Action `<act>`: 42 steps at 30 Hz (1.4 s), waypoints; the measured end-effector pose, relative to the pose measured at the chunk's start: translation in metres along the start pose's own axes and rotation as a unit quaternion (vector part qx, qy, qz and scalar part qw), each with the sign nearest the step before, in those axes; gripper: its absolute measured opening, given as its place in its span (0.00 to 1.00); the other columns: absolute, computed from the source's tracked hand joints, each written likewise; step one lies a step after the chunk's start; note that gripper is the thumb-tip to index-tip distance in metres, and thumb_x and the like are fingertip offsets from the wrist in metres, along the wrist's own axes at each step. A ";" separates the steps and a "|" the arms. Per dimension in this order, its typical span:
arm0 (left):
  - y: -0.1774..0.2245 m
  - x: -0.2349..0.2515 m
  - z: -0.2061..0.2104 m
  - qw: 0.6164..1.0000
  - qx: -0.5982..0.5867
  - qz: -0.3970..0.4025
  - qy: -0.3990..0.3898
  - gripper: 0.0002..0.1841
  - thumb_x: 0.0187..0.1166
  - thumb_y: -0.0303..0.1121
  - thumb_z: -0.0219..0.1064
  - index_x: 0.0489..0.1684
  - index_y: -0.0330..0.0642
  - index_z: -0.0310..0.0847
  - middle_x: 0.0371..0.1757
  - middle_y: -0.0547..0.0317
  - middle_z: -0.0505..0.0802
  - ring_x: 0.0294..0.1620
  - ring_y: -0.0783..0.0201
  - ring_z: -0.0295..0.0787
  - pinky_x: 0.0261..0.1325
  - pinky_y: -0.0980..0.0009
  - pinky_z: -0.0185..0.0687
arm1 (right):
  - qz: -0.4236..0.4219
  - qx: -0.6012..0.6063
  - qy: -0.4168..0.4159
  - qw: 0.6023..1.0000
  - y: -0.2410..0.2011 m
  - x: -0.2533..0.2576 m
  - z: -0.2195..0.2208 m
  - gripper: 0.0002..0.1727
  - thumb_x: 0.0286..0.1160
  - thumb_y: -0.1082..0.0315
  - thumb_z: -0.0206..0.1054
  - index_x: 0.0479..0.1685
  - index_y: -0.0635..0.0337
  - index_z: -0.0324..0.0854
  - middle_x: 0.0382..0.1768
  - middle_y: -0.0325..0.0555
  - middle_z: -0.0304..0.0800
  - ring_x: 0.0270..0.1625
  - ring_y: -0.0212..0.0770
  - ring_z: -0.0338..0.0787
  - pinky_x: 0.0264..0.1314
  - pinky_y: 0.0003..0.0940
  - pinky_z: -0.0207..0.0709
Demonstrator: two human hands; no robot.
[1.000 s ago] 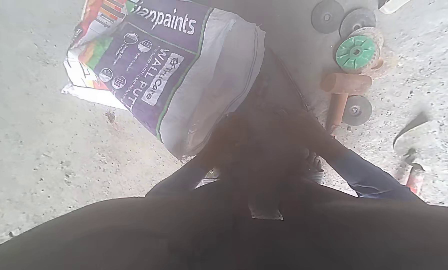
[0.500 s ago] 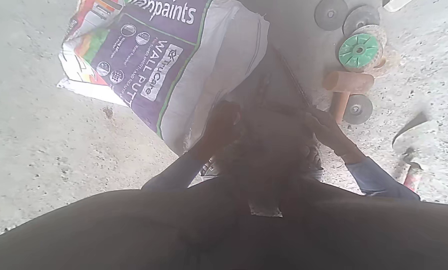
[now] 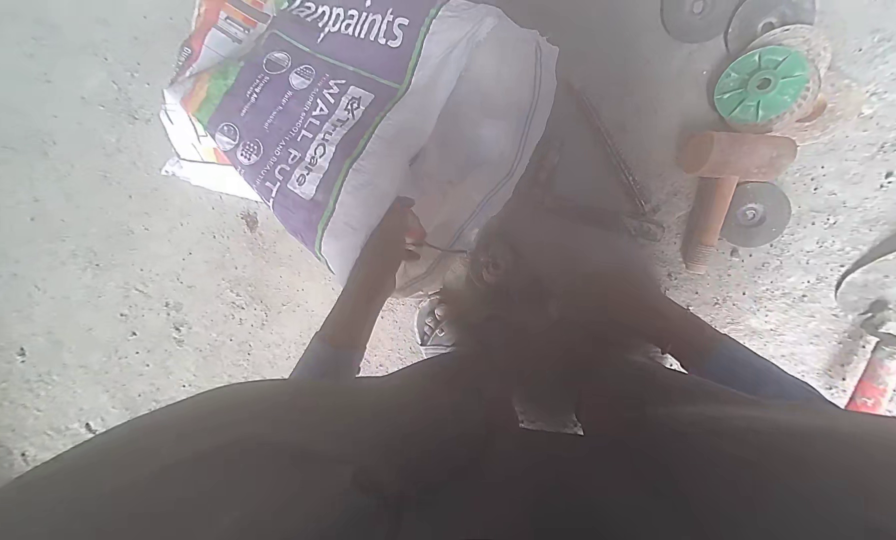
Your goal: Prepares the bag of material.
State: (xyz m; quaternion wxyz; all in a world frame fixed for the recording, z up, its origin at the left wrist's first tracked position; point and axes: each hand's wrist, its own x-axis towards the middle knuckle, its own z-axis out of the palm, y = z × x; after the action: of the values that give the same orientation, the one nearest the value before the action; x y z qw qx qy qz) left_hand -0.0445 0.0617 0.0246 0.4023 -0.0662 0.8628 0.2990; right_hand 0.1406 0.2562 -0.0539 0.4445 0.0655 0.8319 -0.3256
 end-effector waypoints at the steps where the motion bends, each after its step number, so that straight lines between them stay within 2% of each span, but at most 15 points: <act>1: -0.031 0.031 -0.008 0.998 0.009 0.060 -0.015 0.21 0.95 0.34 0.42 0.79 0.34 0.66 0.58 0.39 0.86 0.51 0.55 0.87 0.50 0.61 0.83 | -0.013 -0.012 0.062 0.998 0.015 0.011 0.015 0.25 0.95 0.56 0.46 0.63 0.65 0.82 0.49 0.64 0.90 0.54 0.64 0.90 0.56 0.62 0.79; 4: -0.056 0.077 -0.022 0.989 -0.109 0.101 0.004 0.20 0.91 0.34 0.50 0.78 0.39 0.66 0.49 0.52 0.84 0.41 0.63 0.83 0.44 0.65 0.82 | 0.034 -0.018 0.037 0.999 0.020 0.013 0.004 0.28 0.97 0.53 0.41 0.68 0.64 0.80 0.56 0.64 0.89 0.61 0.64 0.88 0.63 0.61 0.76; 6: -0.041 0.080 -0.034 0.946 -0.244 0.165 0.134 0.11 0.91 0.33 0.53 0.60 0.37 0.75 0.41 0.61 0.88 0.40 0.70 0.88 0.50 0.69 0.87 | 0.005 -0.070 0.138 0.988 0.035 0.018 0.015 0.22 0.93 0.56 0.50 0.53 0.60 0.88 0.41 0.55 0.93 0.47 0.56 0.94 0.48 0.54 0.84; 10: -0.031 0.074 -0.071 0.935 -0.023 0.217 0.280 0.28 0.93 0.43 0.48 0.85 0.33 0.64 0.83 0.47 0.76 0.84 0.63 0.69 0.85 0.64 0.63 | -0.060 -0.131 0.227 0.963 0.052 0.015 0.020 0.13 0.81 0.72 0.66 0.61 0.63 0.86 0.45 0.59 0.92 0.48 0.61 0.93 0.48 0.58 0.84; 11: -0.033 0.076 -0.071 0.926 -0.029 0.231 0.298 0.28 0.92 0.46 0.53 0.83 0.35 0.67 0.81 0.48 0.78 0.83 0.64 0.71 0.84 0.64 0.67 | -0.067 -0.131 0.230 0.962 0.052 0.017 0.021 0.14 0.81 0.72 0.65 0.61 0.62 0.85 0.46 0.59 0.91 0.49 0.61 0.92 0.48 0.58 0.83; 16: -0.027 0.066 -0.039 0.962 0.051 0.188 0.190 0.41 0.82 0.63 0.61 0.89 0.44 0.61 0.85 0.42 0.74 0.86 0.47 0.69 0.83 0.42 0.66 | -0.085 -0.036 0.233 0.968 0.051 0.030 0.043 0.16 0.86 0.64 0.62 0.62 0.62 0.87 0.60 0.57 0.90 0.66 0.57 0.87 0.72 0.54 0.78; 20: -0.018 0.060 -0.004 0.942 0.146 0.270 0.139 0.38 0.85 0.51 0.63 0.84 0.28 0.65 0.83 0.31 0.74 0.87 0.42 0.67 0.89 0.52 0.61 | -0.156 0.027 0.279 0.947 0.012 0.008 0.034 0.21 0.80 0.66 0.69 0.70 0.64 0.82 0.70 0.59 0.85 0.76 0.56 0.80 0.83 0.51 0.67; 25: -0.014 0.035 0.031 0.868 0.412 0.261 0.088 0.58 0.64 0.61 0.78 0.84 0.18 0.57 0.79 0.13 0.71 0.85 0.22 0.62 0.86 0.34 0.54 | -0.171 0.178 0.204 0.948 -0.010 0.006 0.004 0.18 0.90 0.70 0.54 0.46 0.79 0.84 0.50 0.68 0.90 0.58 0.59 0.88 0.63 0.52 0.73; 28: -0.042 0.062 0.044 0.809 0.509 0.277 0.102 0.67 0.49 0.70 0.80 0.84 0.21 0.59 0.79 0.18 0.73 0.84 0.24 0.65 0.83 0.31 0.58 | -0.153 0.105 0.192 0.964 -0.007 0.001 -0.003 0.16 0.89 0.74 0.54 0.50 0.77 0.86 0.51 0.66 0.92 0.57 0.58 0.90 0.61 0.50 0.76; 30: -0.021 0.045 0.057 0.796 0.573 0.191 0.038 0.53 0.61 0.50 0.83 0.82 0.21 0.62 0.76 0.20 0.76 0.82 0.27 0.69 0.82 0.32 0.60 | -0.147 0.059 0.182 0.970 -0.003 -0.007 0.002 0.16 0.90 0.75 0.52 0.56 0.77 0.84 0.55 0.67 0.90 0.61 0.60 0.88 0.64 0.53 0.75; 32: 0.005 0.027 0.062 0.772 0.629 0.081 -0.029 0.30 0.86 0.39 0.58 0.84 0.29 0.62 0.77 0.29 0.80 0.80 0.36 0.77 0.76 0.38 0.71 | -0.153 0.051 0.190 0.968 0.000 -0.013 0.002 0.16 0.90 0.75 0.51 0.58 0.77 0.83 0.57 0.67 0.89 0.62 0.61 0.88 0.64 0.55 0.76; 34: -0.056 0.054 0.054 0.738 0.559 0.324 0.194 0.21 0.79 0.42 0.52 0.50 0.35 0.86 0.35 0.39 0.94 0.35 0.40 0.95 0.29 0.38 0.84 | -0.146 0.068 0.289 0.944 0.012 -0.016 0.003 0.15 0.88 0.74 0.54 0.55 0.73 0.85 0.53 0.62 0.91 0.59 0.57 0.90 0.60 0.51 0.80; 38: 0.007 0.012 0.043 0.843 0.533 0.068 0.037 0.25 0.86 0.42 0.53 0.75 0.36 0.75 0.58 0.30 0.92 0.62 0.31 0.89 0.61 0.31 0.80 | 0.014 0.123 0.550 0.826 0.088 -0.011 -0.043 0.18 0.80 0.63 0.67 0.62 0.63 0.87 0.59 0.57 0.91 0.65 0.56 0.88 0.70 0.54 0.77; 40: 0.030 -0.004 0.046 0.845 0.535 0.020 0.000 0.26 0.89 0.41 0.48 0.81 0.39 0.69 0.67 0.31 0.88 0.70 0.33 0.85 0.67 0.35 0.77 | 0.133 0.057 0.643 0.752 0.153 -0.002 -0.089 0.34 0.68 0.47 0.76 0.71 0.58 0.82 0.65 0.61 0.85 0.68 0.63 0.84 0.63 0.63 0.78; 42: 0.021 0.000 0.048 0.842 0.539 0.029 -0.007 0.25 0.92 0.41 0.45 0.82 0.39 0.68 0.67 0.30 0.87 0.69 0.32 0.85 0.67 0.34 0.77 | 0.245 0.091 0.600 0.756 0.205 -0.008 -0.132 0.55 0.57 0.37 0.82 0.86 0.57 0.67 0.80 0.67 0.71 0.80 0.70 0.72 0.68 0.69 0.74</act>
State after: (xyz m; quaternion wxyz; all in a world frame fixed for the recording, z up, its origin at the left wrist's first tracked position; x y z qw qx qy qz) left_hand -0.0203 0.1062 0.0103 0.3718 0.1881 0.8866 -0.2010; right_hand 0.1354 0.4965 -0.0951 -0.0894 0.4893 0.8501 -0.1732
